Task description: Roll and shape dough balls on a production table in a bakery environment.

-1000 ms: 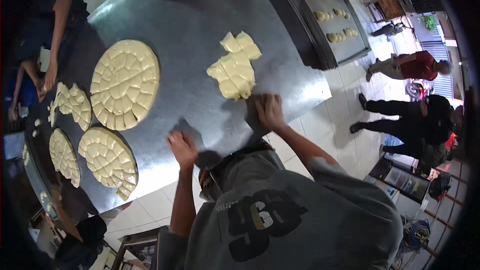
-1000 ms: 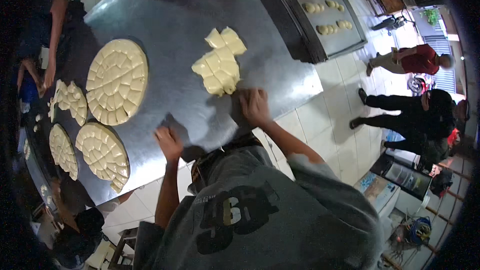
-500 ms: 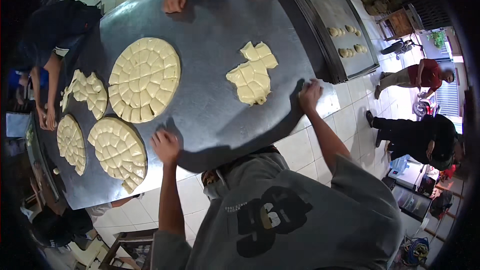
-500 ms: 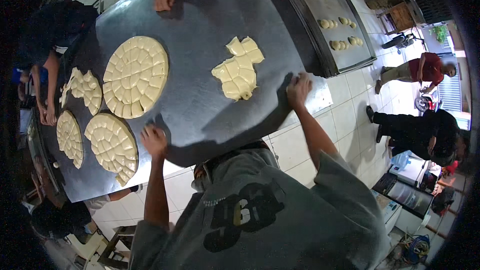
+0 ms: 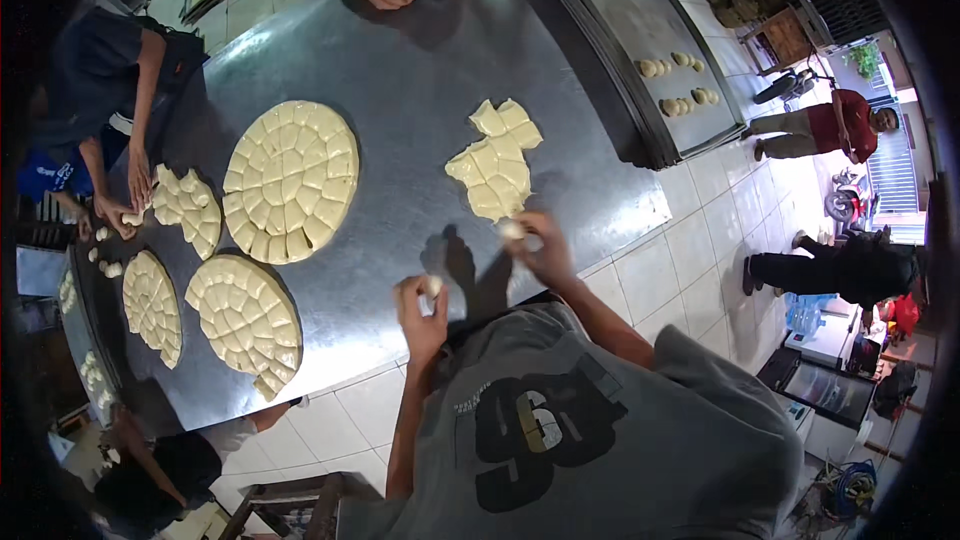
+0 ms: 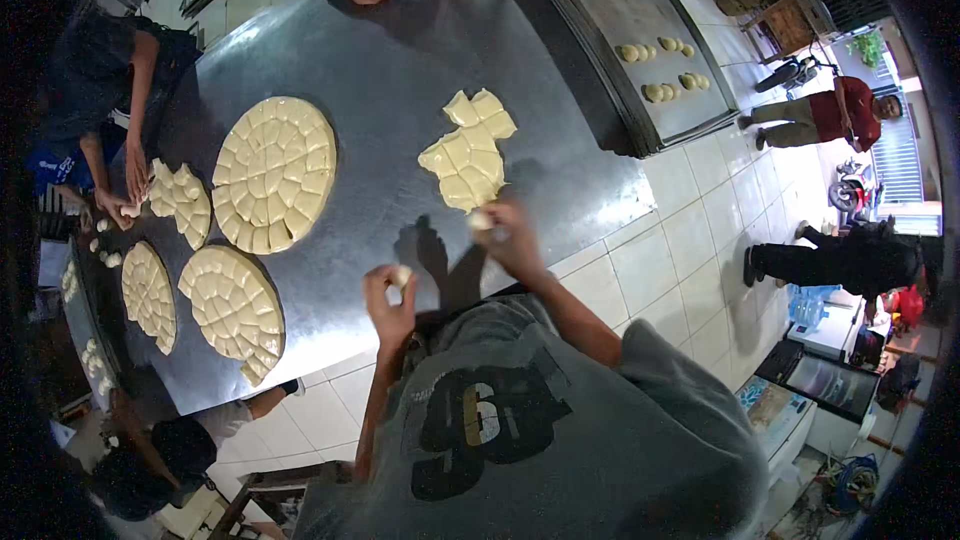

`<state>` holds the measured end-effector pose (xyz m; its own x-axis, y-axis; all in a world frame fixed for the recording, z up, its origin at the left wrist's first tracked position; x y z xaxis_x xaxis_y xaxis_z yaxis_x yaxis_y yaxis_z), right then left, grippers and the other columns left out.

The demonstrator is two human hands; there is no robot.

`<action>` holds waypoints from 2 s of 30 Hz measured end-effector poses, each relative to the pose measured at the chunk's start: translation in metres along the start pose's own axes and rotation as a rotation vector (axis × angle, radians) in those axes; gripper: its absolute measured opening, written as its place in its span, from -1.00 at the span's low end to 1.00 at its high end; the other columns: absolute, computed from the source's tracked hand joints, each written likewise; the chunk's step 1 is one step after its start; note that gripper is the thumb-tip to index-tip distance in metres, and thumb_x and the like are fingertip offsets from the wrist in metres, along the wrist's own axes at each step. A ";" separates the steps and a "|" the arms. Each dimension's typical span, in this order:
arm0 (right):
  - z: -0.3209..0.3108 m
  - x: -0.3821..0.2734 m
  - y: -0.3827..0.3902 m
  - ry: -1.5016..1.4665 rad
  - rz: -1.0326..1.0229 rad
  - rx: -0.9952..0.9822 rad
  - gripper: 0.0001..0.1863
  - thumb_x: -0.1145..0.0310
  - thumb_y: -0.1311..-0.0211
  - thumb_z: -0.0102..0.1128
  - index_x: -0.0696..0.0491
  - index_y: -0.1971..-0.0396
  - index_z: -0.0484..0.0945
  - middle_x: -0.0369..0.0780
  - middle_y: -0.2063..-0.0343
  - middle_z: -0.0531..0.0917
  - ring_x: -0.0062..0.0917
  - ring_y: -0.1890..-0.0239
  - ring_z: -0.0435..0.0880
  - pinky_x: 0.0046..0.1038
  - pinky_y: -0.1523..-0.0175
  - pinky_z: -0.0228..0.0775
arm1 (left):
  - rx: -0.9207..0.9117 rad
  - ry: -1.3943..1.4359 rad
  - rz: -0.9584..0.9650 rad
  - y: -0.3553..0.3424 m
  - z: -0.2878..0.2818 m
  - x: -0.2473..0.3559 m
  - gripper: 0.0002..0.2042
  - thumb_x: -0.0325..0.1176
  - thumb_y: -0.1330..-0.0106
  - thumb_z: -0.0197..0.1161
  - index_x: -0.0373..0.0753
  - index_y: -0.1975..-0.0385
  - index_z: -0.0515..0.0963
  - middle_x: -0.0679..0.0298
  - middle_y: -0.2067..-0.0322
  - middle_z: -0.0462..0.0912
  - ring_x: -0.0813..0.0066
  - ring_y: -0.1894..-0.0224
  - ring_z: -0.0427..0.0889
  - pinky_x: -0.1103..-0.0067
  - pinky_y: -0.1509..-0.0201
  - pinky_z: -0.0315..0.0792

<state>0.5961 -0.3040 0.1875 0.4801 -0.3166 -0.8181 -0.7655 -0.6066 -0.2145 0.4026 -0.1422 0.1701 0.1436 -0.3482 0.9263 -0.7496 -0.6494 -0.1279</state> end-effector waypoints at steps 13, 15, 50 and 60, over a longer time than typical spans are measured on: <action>-0.003 0.119 -0.155 0.387 0.741 0.300 -0.13 -0.11 -0.21 0.13 0.32 -0.19 0.04 0.08 0.31 0.65 0.00 0.26 0.66 -0.15 0.13 0.47 | 0.204 -0.095 -0.318 0.034 -0.063 -0.020 -0.67 -0.41 -0.25 0.27 -0.29 0.01 0.44 0.26 0.32 0.57 0.48 0.36 0.51 0.57 0.26 0.37; 0.007 0.113 -0.148 0.417 0.904 0.165 -0.15 -0.17 -0.14 0.17 0.15 -0.20 0.11 0.01 0.24 0.65 -0.03 0.18 0.65 -0.20 0.09 0.45 | 0.181 -0.091 -0.328 0.037 -0.062 -0.019 -0.68 -0.40 -0.26 0.26 -0.29 0.01 0.44 0.26 0.33 0.57 0.49 0.37 0.51 0.58 0.27 0.37; -0.047 -0.125 -0.029 -0.020 -0.092 -0.068 -0.78 0.34 -0.31 0.00 0.21 0.29 0.50 -0.20 0.52 0.53 -0.32 0.49 0.46 -0.38 0.37 0.28 | -0.116 0.730 -0.175 -0.062 0.082 0.111 -0.78 -0.34 -0.41 0.07 -0.31 0.43 0.56 0.32 0.56 0.53 0.55 0.55 0.33 0.60 0.46 0.26; -0.035 -0.075 0.041 -0.287 0.619 -0.420 -0.72 0.25 -0.31 0.02 0.17 0.41 0.54 -0.29 0.57 0.52 -0.64 0.52 0.36 -0.62 0.40 0.20 | 0.541 0.205 -0.247 -0.168 -0.048 0.060 -0.64 -0.22 -0.38 0.06 -0.36 0.60 0.47 0.09 0.60 0.59 0.26 0.63 0.43 0.35 0.54 0.33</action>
<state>0.5441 -0.3306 0.2591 -0.1518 -0.5206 -0.8402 -0.6046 -0.6235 0.4956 0.5057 -0.0214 0.2639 0.1041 -0.0427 0.9937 -0.2694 -0.9629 -0.0131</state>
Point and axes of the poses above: each hand's wrist, its own y-axis away from the middle knuckle, its own z-axis out of the palm, x = y × z, the point moved 7 cm from there along -y, towards the middle knuckle
